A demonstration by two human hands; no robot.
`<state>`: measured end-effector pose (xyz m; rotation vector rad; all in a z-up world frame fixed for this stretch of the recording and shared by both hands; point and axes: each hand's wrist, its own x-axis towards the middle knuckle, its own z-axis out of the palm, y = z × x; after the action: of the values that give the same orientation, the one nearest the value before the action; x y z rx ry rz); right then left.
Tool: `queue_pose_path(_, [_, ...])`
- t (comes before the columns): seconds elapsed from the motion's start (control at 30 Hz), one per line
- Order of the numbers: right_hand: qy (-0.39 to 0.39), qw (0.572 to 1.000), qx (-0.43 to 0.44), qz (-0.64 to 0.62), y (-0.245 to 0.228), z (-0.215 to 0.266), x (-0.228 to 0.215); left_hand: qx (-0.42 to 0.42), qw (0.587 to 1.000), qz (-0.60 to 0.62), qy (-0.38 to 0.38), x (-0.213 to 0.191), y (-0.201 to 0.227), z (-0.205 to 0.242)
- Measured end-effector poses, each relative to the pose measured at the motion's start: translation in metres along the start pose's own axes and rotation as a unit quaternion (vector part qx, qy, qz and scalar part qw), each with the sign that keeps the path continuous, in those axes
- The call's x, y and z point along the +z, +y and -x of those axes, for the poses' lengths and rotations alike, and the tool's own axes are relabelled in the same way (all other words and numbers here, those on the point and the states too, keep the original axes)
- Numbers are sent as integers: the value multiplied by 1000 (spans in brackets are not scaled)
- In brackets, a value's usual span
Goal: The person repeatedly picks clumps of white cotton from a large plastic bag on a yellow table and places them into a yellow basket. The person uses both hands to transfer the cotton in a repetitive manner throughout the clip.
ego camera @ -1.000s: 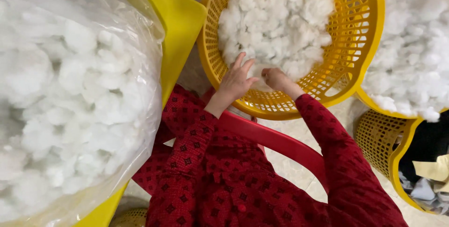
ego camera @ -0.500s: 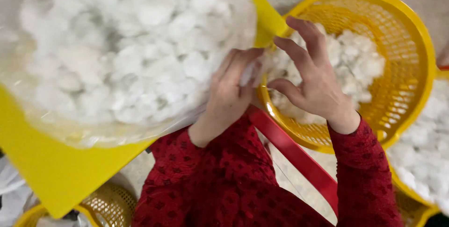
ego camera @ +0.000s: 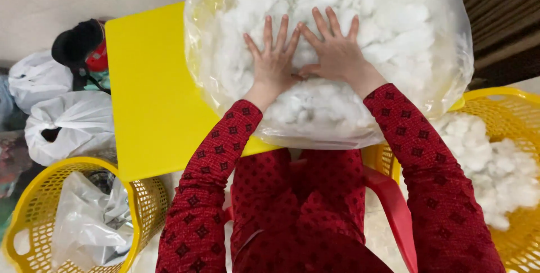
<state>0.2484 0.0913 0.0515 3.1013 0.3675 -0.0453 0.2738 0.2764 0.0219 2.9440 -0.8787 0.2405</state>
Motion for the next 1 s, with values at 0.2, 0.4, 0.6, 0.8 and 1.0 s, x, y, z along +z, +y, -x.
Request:
queue_pose_path(0.2, [-26,999,-4,-20,-2,3,-7,-4,998,1,-62,-11,1,-2])
queue_pose_path(0.4, [182,971,-75,-137,35,108,-76,35,997,-50,-48,-108,48,25])
queue_pose_path(0.6, [271,921,106,-257,117,337,-62,333,904,256,86,-102,212,88])
queue_pose_path(0.8, [72,880,381,-275,160,451,198,478,813,314,-110,34,388,110])
queue_pose_path(1.0, [-62,953,275,-113,104,480,406,455,823,250,-230,128,411,125])
